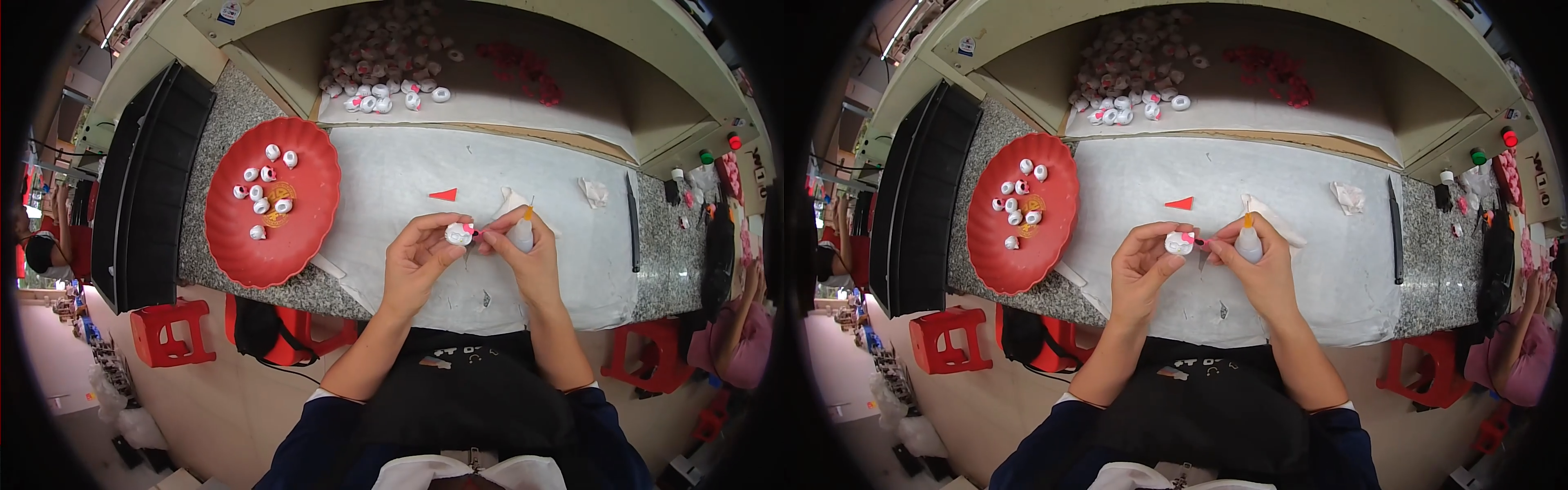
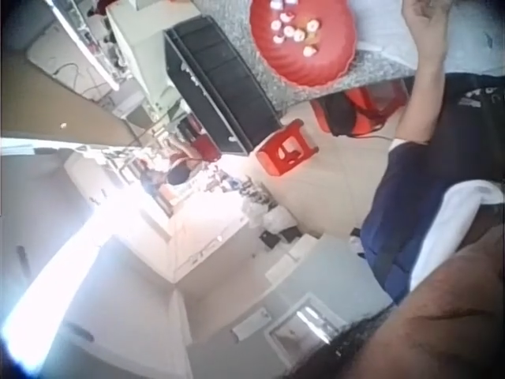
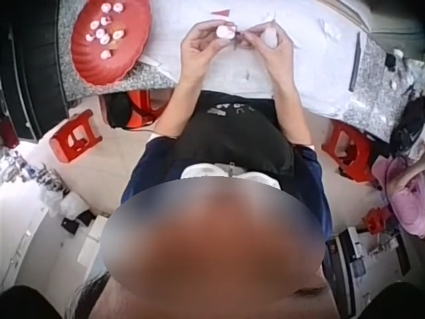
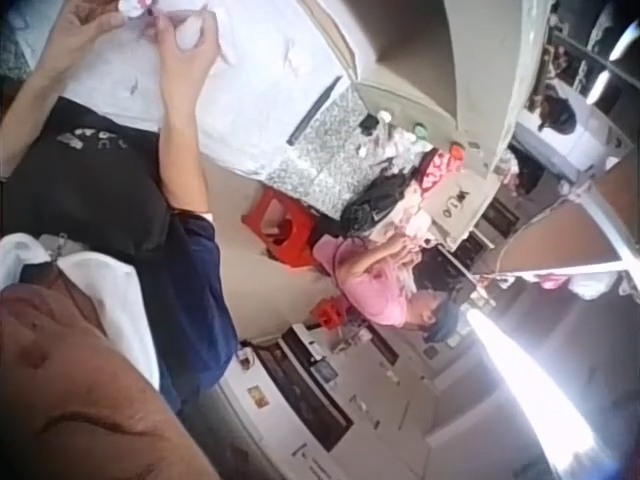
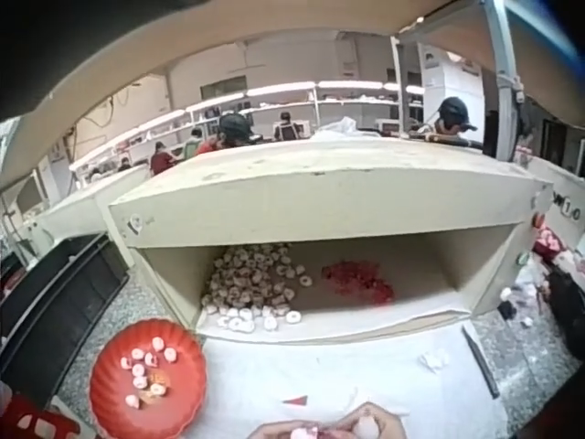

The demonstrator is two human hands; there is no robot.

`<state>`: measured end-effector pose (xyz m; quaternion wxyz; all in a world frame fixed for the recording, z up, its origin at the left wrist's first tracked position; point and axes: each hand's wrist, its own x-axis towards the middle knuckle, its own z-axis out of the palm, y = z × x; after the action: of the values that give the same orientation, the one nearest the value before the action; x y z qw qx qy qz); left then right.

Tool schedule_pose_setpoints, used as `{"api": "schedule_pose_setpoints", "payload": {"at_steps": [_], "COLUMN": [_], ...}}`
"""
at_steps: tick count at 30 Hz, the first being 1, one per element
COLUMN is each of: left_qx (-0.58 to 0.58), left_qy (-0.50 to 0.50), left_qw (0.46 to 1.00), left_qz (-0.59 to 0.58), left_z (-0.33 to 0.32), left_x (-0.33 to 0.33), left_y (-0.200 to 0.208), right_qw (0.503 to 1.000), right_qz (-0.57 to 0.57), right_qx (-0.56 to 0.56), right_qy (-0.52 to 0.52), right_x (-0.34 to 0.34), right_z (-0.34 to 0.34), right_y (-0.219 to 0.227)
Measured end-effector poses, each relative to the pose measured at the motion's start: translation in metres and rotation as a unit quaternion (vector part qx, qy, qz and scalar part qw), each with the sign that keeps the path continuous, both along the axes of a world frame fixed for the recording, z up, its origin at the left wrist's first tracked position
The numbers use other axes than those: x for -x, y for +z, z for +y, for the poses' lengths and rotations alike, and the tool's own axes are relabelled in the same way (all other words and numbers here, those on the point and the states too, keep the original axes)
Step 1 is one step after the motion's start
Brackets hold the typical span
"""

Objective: Assembling small toy character heads by applying glue and attaching components.

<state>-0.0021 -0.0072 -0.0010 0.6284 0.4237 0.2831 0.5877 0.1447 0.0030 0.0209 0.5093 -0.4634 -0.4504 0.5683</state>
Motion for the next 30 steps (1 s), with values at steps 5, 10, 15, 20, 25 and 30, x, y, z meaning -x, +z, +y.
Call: {"api": "schedule_pose_setpoints", "payload": {"at_steps": [5,10,15,20,25,30], "left_qx": [-0.007,-0.037,-0.069,-0.101,0.015,0.009], "left_qy": [0.084,0.099,0.087,0.055,0.020,-0.009], "left_qw": [0.991,0.983,0.977,0.980,0.999,1.000], "left_qz": [0.106,0.147,0.180,0.160,0.033,0.003], "left_z": [0.001,0.001,0.002,0.002,0.000,0.001], "left_x": [-0.002,-0.005,-0.007,-0.005,-0.003,0.002], "left_y": [-0.002,-0.006,-0.005,-0.006,0.001,-0.003], "right_qw": [0.999,0.998,0.998,0.998,0.996,0.994], "right_qz": [0.047,0.049,0.002,-0.025,-0.034,0.009], "right_qx": [-0.005,0.004,-0.012,-0.037,-0.079,-0.074], "right_qy": [0.004,0.041,0.055,0.040,0.004,0.084], "right_x": [-0.010,-0.004,-0.004,-0.005,-0.002,0.004], "right_z": [-0.004,-0.004,-0.003,-0.004,-0.004,-0.005], "right_y": [-0.007,-0.001,0.000,-0.004,-0.010,0.003]}}
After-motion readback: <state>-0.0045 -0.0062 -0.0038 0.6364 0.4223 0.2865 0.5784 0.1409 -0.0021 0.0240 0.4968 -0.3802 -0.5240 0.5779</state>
